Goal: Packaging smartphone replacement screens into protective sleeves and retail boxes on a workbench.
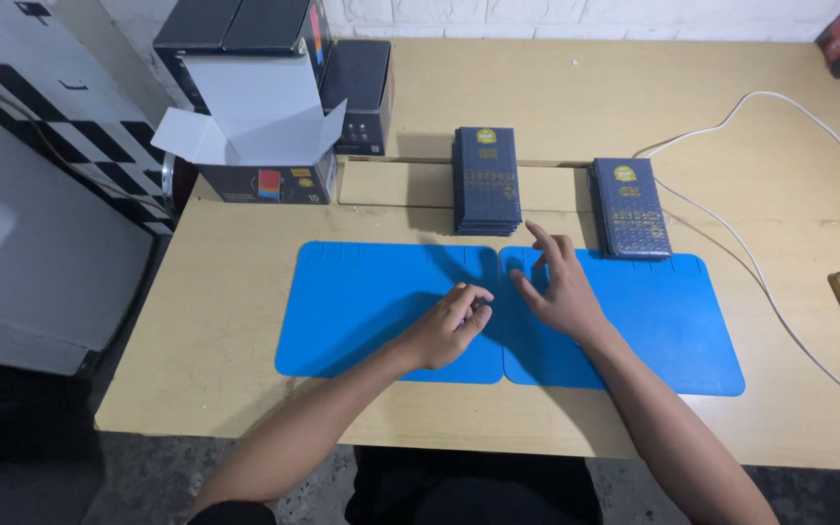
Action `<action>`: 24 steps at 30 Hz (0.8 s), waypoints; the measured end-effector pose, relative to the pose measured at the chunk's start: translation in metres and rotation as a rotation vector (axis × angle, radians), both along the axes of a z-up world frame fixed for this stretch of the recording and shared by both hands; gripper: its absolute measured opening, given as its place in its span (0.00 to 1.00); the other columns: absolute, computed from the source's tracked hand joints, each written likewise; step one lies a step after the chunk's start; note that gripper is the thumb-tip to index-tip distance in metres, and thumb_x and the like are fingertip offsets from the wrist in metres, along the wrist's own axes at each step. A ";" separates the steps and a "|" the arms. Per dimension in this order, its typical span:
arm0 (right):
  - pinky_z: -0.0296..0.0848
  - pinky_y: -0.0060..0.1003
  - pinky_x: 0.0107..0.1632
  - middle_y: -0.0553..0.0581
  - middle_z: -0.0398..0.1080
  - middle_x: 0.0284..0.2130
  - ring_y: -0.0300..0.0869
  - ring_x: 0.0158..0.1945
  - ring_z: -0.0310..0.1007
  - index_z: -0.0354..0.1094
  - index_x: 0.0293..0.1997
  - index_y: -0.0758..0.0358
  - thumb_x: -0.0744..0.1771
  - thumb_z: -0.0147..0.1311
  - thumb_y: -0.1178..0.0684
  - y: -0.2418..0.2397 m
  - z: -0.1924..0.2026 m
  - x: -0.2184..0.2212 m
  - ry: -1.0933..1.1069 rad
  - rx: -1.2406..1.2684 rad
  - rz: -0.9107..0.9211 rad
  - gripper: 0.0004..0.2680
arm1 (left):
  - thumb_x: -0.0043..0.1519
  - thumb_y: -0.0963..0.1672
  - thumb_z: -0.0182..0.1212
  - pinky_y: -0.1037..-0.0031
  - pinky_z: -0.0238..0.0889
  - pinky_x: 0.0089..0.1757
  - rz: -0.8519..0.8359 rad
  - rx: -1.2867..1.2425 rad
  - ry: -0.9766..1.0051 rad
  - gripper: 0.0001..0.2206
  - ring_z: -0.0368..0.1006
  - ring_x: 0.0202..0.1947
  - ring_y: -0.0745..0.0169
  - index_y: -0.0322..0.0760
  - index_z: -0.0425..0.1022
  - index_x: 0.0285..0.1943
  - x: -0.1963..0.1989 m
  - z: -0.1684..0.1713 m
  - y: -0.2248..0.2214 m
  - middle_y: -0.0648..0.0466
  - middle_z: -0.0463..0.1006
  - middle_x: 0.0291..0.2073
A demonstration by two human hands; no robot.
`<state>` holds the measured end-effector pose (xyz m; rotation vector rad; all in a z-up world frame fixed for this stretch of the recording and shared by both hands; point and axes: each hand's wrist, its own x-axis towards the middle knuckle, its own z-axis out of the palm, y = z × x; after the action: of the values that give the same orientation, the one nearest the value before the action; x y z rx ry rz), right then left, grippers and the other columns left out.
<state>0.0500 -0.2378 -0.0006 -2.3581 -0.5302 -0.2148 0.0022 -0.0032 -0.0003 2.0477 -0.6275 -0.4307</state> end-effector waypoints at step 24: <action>0.51 0.55 0.69 0.61 0.50 0.76 0.56 0.75 0.55 0.43 0.81 0.45 0.72 0.42 0.37 0.012 0.015 0.031 0.230 -0.082 -0.083 0.25 | 0.74 0.57 0.29 0.52 0.69 0.54 0.027 0.001 0.030 0.29 0.68 0.58 0.38 0.32 0.57 0.70 -0.001 0.002 -0.002 0.38 0.65 0.54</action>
<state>0.0806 -0.2254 0.0149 -2.4463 -0.3367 0.0420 0.0015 -0.0048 0.0015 2.0450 -0.5815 -0.4452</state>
